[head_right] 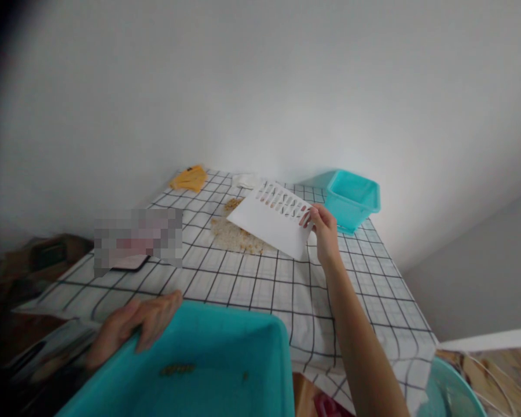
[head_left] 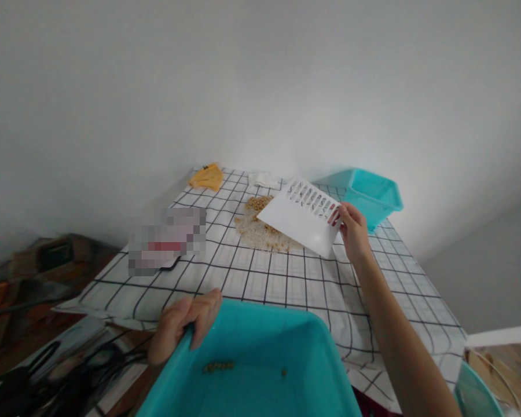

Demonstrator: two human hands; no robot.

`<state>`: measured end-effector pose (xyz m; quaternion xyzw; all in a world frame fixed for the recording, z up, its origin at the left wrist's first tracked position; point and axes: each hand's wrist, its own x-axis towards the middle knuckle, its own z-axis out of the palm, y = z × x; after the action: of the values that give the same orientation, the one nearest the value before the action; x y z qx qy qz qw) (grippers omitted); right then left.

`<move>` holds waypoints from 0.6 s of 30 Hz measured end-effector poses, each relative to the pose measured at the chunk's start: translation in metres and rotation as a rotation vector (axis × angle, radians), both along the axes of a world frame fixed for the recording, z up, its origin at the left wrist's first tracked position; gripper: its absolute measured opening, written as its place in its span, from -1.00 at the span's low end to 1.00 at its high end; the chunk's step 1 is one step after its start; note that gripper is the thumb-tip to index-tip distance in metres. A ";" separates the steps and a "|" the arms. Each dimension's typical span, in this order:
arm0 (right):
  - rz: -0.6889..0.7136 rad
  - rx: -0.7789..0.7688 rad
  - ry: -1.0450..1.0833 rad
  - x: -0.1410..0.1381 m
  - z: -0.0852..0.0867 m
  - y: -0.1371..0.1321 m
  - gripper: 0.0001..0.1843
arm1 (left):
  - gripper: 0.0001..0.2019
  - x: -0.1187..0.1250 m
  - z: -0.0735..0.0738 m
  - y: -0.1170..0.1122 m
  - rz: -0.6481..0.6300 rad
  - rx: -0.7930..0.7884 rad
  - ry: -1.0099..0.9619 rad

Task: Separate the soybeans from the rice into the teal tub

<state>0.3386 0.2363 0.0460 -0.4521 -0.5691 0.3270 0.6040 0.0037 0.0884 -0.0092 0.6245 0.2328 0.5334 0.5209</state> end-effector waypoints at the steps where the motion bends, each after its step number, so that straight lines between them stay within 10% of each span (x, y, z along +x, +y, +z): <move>1: 0.033 -0.014 -0.014 -0.001 0.000 0.000 -0.63 | -0.35 0.000 -0.001 -0.001 0.001 -0.001 0.007; 11: 0.483 -0.156 -0.193 -0.015 -0.002 -0.009 -0.57 | -0.36 0.005 -0.003 -0.007 0.025 -0.002 0.000; 18: 0.210 -0.120 -0.034 -0.008 -0.005 -0.002 -0.59 | -0.36 0.005 -0.003 -0.006 0.014 0.016 -0.004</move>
<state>0.3308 0.2341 0.0413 -0.4308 -0.6029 0.4142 0.5285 0.0084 0.0824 -0.0117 0.6258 0.2317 0.5401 0.5128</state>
